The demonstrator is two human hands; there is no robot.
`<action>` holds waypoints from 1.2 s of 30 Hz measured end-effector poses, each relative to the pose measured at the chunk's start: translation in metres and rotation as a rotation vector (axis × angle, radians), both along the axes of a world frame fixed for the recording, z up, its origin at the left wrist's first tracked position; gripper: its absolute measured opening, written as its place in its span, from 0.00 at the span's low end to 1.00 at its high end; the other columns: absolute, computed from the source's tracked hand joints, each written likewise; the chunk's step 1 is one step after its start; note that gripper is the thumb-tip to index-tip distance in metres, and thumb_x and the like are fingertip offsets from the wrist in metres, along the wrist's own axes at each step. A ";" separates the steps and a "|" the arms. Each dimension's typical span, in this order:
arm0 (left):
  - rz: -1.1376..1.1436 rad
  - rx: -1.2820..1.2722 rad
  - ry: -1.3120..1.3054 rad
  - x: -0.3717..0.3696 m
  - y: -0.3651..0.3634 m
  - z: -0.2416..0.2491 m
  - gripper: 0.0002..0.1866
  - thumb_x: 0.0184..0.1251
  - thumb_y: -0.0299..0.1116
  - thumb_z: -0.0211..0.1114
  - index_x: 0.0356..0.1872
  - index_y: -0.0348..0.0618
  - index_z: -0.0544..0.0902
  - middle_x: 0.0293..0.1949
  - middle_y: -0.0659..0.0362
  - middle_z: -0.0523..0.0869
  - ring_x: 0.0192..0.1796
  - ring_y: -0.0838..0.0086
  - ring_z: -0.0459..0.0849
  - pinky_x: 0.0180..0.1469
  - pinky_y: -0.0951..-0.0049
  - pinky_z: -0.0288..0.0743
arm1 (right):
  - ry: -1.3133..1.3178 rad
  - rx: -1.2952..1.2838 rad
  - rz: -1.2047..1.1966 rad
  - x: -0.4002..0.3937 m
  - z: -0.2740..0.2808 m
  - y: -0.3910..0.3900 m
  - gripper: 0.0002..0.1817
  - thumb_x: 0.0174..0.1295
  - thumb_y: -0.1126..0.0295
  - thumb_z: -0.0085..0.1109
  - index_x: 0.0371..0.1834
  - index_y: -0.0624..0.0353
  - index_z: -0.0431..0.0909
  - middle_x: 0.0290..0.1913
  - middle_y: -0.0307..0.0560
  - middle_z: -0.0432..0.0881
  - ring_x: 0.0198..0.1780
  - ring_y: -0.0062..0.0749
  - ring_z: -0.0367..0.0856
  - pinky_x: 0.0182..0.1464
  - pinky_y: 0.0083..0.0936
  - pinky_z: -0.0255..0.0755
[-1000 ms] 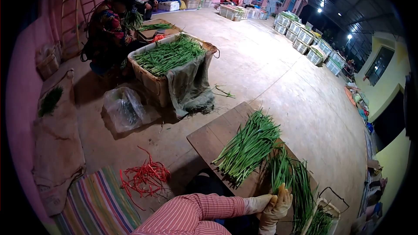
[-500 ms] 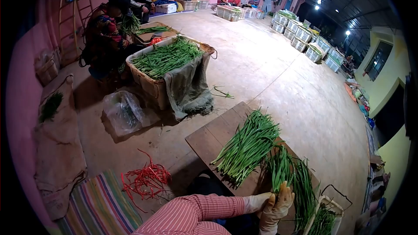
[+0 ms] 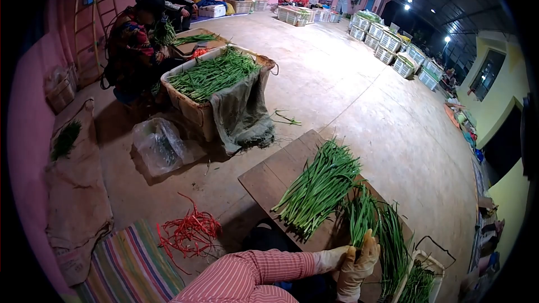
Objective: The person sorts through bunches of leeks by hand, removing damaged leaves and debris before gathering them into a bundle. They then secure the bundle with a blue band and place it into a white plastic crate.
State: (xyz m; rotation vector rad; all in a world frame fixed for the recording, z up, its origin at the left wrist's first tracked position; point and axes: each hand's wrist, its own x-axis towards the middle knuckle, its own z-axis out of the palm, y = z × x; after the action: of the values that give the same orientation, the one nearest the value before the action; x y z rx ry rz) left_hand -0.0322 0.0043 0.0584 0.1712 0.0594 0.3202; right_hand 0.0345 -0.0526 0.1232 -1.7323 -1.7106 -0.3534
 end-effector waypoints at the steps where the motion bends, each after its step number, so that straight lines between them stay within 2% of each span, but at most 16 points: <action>1: -0.001 0.000 0.001 0.003 0.001 -0.006 0.13 0.72 0.38 0.53 0.52 0.46 0.79 0.42 0.61 0.82 0.42 0.74 0.79 0.46 0.75 0.73 | 0.001 0.000 -0.001 0.002 -0.002 0.000 0.29 0.73 0.51 0.44 0.69 0.60 0.67 0.64 0.47 0.75 0.65 0.40 0.71 0.73 0.41 0.54; 3: 0.000 0.124 0.165 0.014 0.005 -0.028 0.16 0.74 0.44 0.53 0.54 0.48 0.77 0.47 0.62 0.82 0.45 0.72 0.81 0.49 0.70 0.77 | -0.038 0.077 0.018 0.008 -0.008 -0.001 0.30 0.73 0.50 0.43 0.69 0.61 0.66 0.65 0.47 0.75 0.65 0.40 0.71 0.73 0.41 0.54; 6: -0.007 0.263 0.233 0.022 0.008 -0.049 0.16 0.74 0.43 0.54 0.55 0.48 0.77 0.48 0.62 0.82 0.47 0.72 0.81 0.52 0.69 0.77 | -0.048 0.053 0.031 0.014 -0.007 0.001 0.30 0.72 0.50 0.45 0.68 0.61 0.67 0.65 0.47 0.74 0.66 0.40 0.71 0.73 0.41 0.53; 8: -0.013 0.176 0.237 0.004 0.004 -0.007 0.15 0.73 0.40 0.54 0.54 0.46 0.77 0.46 0.61 0.82 0.47 0.73 0.80 0.50 0.71 0.75 | -0.059 0.027 -0.002 0.009 0.000 0.001 0.29 0.72 0.51 0.45 0.68 0.61 0.67 0.65 0.47 0.75 0.66 0.39 0.71 0.74 0.41 0.52; 10: -0.023 0.065 0.216 -0.003 0.001 0.011 0.15 0.72 0.37 0.53 0.54 0.44 0.77 0.44 0.60 0.83 0.46 0.74 0.79 0.49 0.74 0.73 | -0.069 0.002 -0.032 0.006 0.002 0.001 0.28 0.72 0.52 0.46 0.67 0.60 0.68 0.64 0.47 0.75 0.66 0.39 0.70 0.74 0.41 0.51; 13: -0.032 0.085 0.149 0.002 -0.002 0.005 0.14 0.72 0.37 0.53 0.53 0.44 0.77 0.44 0.60 0.83 0.46 0.74 0.79 0.49 0.74 0.73 | -0.105 -0.004 -0.034 0.004 -0.004 0.002 0.27 0.72 0.53 0.46 0.67 0.59 0.69 0.64 0.47 0.75 0.67 0.39 0.70 0.74 0.41 0.51; 16: -0.040 0.108 0.099 0.008 -0.003 -0.003 0.14 0.72 0.37 0.54 0.53 0.44 0.77 0.44 0.60 0.83 0.46 0.74 0.79 0.48 0.75 0.73 | -0.031 0.031 -0.012 0.003 -0.011 0.004 0.27 0.72 0.53 0.47 0.67 0.57 0.68 0.62 0.48 0.76 0.65 0.40 0.72 0.74 0.41 0.52; 21: -0.044 0.128 0.046 0.014 -0.004 -0.014 0.14 0.72 0.37 0.54 0.53 0.44 0.77 0.44 0.59 0.83 0.46 0.74 0.79 0.48 0.75 0.73 | -0.018 0.006 -0.022 -0.001 -0.005 0.004 0.27 0.72 0.52 0.46 0.66 0.58 0.70 0.59 0.49 0.78 0.63 0.45 0.74 0.70 0.41 0.60; 25: -0.048 0.131 0.008 0.016 -0.004 -0.020 0.14 0.72 0.37 0.54 0.53 0.44 0.77 0.44 0.59 0.83 0.45 0.74 0.79 0.48 0.76 0.73 | 0.005 -0.003 -0.148 0.002 -0.032 0.005 0.27 0.72 0.52 0.45 0.67 0.58 0.70 0.60 0.50 0.77 0.64 0.46 0.72 0.69 0.39 0.61; 27: -0.049 0.136 -0.012 0.018 -0.005 -0.021 0.14 0.72 0.38 0.54 0.52 0.44 0.77 0.44 0.59 0.83 0.45 0.74 0.79 0.48 0.76 0.73 | 0.182 -0.022 -0.187 -0.001 -0.036 0.002 0.27 0.73 0.53 0.43 0.68 0.57 0.69 0.62 0.52 0.75 0.66 0.47 0.70 0.69 0.39 0.61; 28: -0.048 0.135 -0.023 0.019 -0.006 -0.022 0.14 0.72 0.38 0.54 0.52 0.44 0.77 0.44 0.59 0.83 0.45 0.74 0.79 0.48 0.76 0.73 | 0.183 -0.021 -0.189 0.011 -0.060 0.005 0.27 0.73 0.53 0.43 0.68 0.57 0.69 0.62 0.52 0.75 0.66 0.47 0.70 0.69 0.39 0.61; 29: -0.046 0.135 -0.035 0.020 -0.005 -0.021 0.14 0.72 0.38 0.54 0.52 0.44 0.77 0.44 0.59 0.83 0.45 0.74 0.79 0.48 0.76 0.73 | 0.068 -0.078 -0.313 0.030 -0.102 0.011 0.30 0.73 0.50 0.38 0.69 0.58 0.66 0.65 0.52 0.72 0.67 0.46 0.69 0.70 0.39 0.59; 30: -0.042 0.138 -0.049 0.021 -0.007 -0.020 0.14 0.72 0.38 0.54 0.52 0.44 0.77 0.44 0.59 0.82 0.45 0.74 0.79 0.47 0.76 0.73 | -0.048 -0.136 -0.436 0.030 -0.106 0.015 0.33 0.73 0.47 0.32 0.71 0.59 0.63 0.67 0.53 0.69 0.67 0.46 0.67 0.72 0.40 0.57; 32: -0.028 0.134 -0.074 0.022 -0.008 -0.019 0.14 0.72 0.38 0.54 0.52 0.44 0.77 0.44 0.59 0.82 0.45 0.74 0.79 0.47 0.76 0.73 | 0.054 -0.103 -0.421 0.030 -0.112 0.013 0.32 0.73 0.48 0.34 0.71 0.61 0.62 0.67 0.53 0.69 0.67 0.47 0.67 0.71 0.39 0.58; 34: -0.012 0.137 -0.077 0.023 -0.006 -0.019 0.14 0.72 0.38 0.54 0.52 0.44 0.77 0.44 0.59 0.82 0.45 0.74 0.79 0.47 0.76 0.73 | 0.157 -0.070 -0.402 0.015 -0.068 0.008 0.32 0.73 0.50 0.35 0.71 0.62 0.62 0.67 0.53 0.69 0.67 0.47 0.67 0.70 0.38 0.59; 36: -0.084 0.058 0.017 0.022 0.002 -0.024 0.13 0.71 0.39 0.55 0.49 0.44 0.79 0.41 0.60 0.83 0.43 0.75 0.79 0.43 0.78 0.72 | -0.132 -0.065 -0.023 0.005 -0.008 -0.006 0.30 0.73 0.54 0.38 0.69 0.64 0.64 0.65 0.53 0.71 0.66 0.46 0.68 0.69 0.37 0.61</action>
State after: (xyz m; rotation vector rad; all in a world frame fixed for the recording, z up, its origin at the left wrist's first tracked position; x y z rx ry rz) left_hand -0.0105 0.0060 0.0339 0.2336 0.0591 0.2369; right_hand 0.0400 -0.0584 0.1153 -1.8125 -1.8146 -0.4356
